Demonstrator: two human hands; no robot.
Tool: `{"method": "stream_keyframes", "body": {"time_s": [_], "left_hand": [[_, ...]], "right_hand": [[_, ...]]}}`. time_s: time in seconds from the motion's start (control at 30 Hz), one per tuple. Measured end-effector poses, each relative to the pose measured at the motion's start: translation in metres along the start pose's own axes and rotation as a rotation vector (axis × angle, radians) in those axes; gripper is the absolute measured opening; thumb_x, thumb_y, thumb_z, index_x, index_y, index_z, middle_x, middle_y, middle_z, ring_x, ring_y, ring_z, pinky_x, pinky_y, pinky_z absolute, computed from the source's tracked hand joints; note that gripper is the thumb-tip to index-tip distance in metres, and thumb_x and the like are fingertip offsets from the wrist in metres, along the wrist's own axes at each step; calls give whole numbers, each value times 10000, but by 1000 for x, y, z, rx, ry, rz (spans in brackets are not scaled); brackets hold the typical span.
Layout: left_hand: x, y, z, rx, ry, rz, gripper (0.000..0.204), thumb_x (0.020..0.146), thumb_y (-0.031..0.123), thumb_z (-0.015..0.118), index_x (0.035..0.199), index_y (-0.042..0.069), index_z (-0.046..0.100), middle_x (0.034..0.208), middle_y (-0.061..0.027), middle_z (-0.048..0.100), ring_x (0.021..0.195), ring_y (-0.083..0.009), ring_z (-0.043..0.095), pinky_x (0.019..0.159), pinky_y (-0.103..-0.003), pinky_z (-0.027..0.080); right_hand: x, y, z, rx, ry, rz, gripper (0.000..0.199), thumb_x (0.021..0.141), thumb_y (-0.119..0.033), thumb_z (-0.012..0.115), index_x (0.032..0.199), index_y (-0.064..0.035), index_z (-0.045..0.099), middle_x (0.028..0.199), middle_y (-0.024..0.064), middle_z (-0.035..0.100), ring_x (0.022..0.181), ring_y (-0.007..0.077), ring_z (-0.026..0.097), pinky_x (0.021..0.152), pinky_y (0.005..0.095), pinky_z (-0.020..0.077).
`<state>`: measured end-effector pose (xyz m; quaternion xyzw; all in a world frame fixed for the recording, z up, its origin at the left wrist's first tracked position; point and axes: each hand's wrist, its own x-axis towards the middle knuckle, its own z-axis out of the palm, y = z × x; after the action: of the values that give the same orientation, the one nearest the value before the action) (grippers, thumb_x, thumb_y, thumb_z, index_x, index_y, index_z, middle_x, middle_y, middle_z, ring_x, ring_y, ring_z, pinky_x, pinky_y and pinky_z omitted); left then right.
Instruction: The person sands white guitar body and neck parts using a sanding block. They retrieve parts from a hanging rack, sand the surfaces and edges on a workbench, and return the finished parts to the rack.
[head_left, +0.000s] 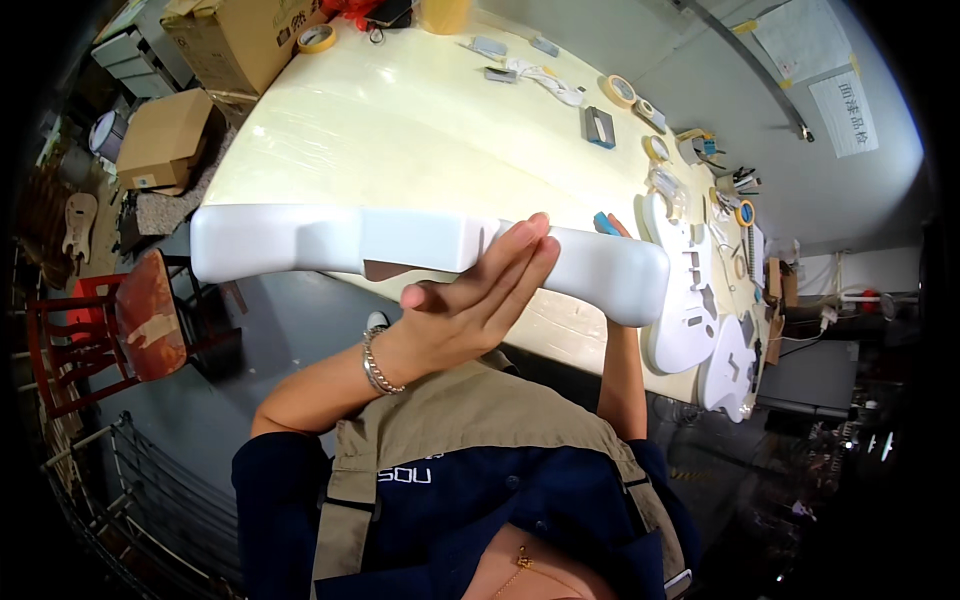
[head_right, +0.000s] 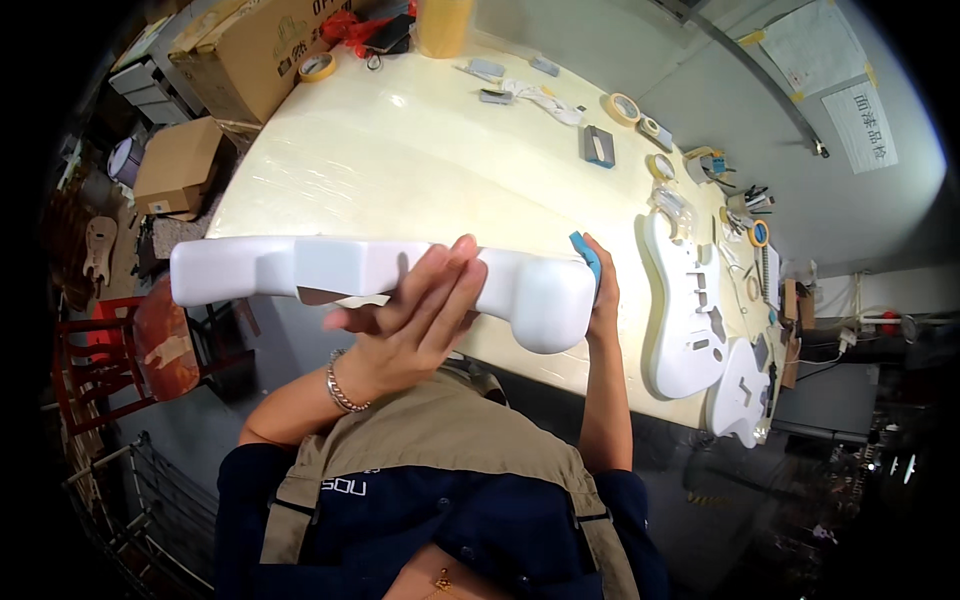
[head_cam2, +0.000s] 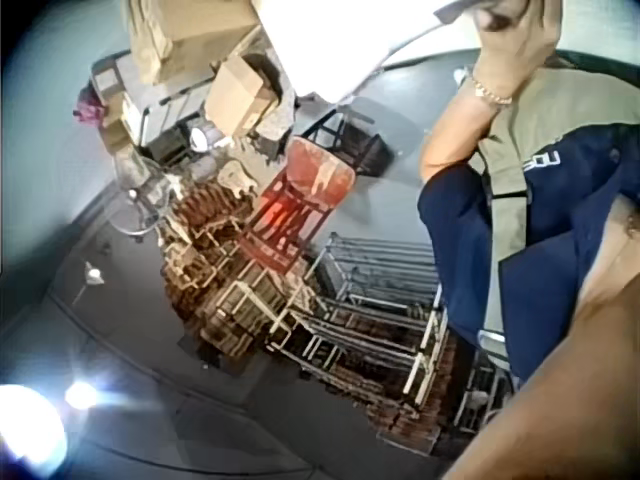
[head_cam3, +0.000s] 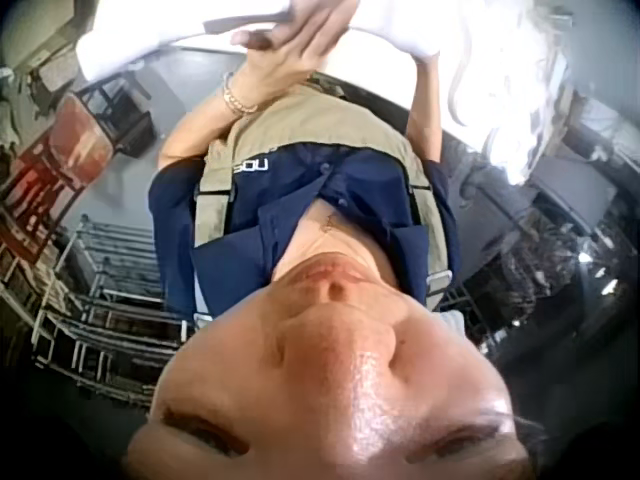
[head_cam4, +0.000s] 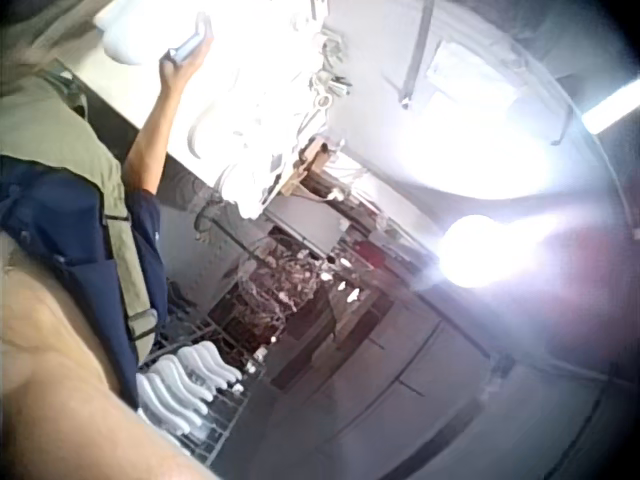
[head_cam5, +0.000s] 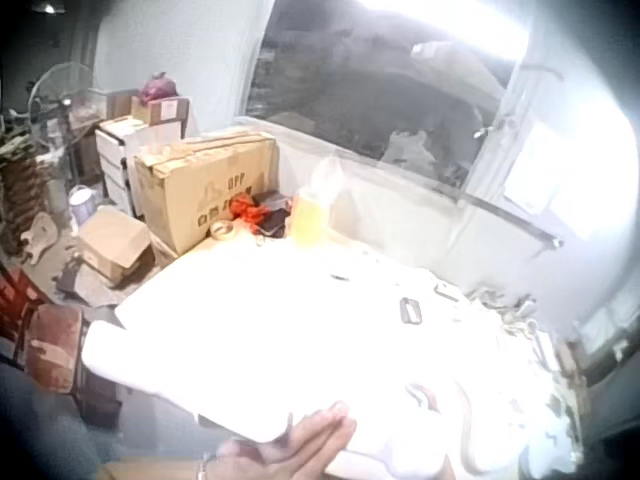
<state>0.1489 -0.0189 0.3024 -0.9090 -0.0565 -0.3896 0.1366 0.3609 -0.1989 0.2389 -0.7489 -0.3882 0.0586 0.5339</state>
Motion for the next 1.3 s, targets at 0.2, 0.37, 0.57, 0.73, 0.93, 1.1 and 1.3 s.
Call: {"method": "stream_keyframes", "body": {"time_s": [0.2,0.37,0.57,0.73,0.93,1.1,1.3], "left_hand": [[-12,-17,29,85,599,-186,236,869,351,510,972,264,702,1237,71,540,1324,-157,298,1100,-500,-162],[-15,-35,22,62,537,-140,139,827,331,617,936,370,694,1156,87,536,1338,-226,252,1115,-483,-147],[0,-31,31,0,590,-180,160,777,346,676,933,364,707,1171,102,526,1317,-188,289,1118,-489,-146],[14,-17,30,-83,515,-194,273,799,354,646,1071,346,668,1262,65,461,1331,-218,245,1117,-499,-116],[28,-13,19,-230,527,-368,408,834,420,572,1211,279,505,1354,37,393,1331,-217,267,1088,-555,-55],[-5,-95,-19,-306,547,-686,954,780,296,674,1436,13,42,1401,-197,321,1353,-318,234,1029,-490,368],[-36,-136,29,-1706,502,-282,713,659,302,695,1206,-16,366,996,-154,504,909,-273,527,944,-430,416]], "right_hand": [[3,5,4,-15,10,158,405,917,-139,467,1316,-74,449,1338,94,445,1161,209,478,980,324,394],[1,28,-4,-128,-42,-12,419,832,-56,614,1230,-32,486,1162,78,545,995,175,550,858,304,464],[-6,63,-10,26,18,-13,403,710,120,658,1073,-9,542,921,60,583,765,140,567,650,271,486],[-3,44,2,55,56,-36,518,694,73,694,1167,-17,503,1044,76,576,910,165,572,708,268,509],[-14,53,-15,-34,-32,44,622,727,-52,714,1278,-18,430,1248,104,489,1091,208,524,889,341,478],[-6,18,-5,146,51,213,428,902,-91,480,1328,-89,437,1270,92,503,1114,177,509,941,308,419],[-8,36,-11,180,27,135,732,644,-95,790,1297,-70,461,1285,95,499,1152,202,496,948,311,402]]}}
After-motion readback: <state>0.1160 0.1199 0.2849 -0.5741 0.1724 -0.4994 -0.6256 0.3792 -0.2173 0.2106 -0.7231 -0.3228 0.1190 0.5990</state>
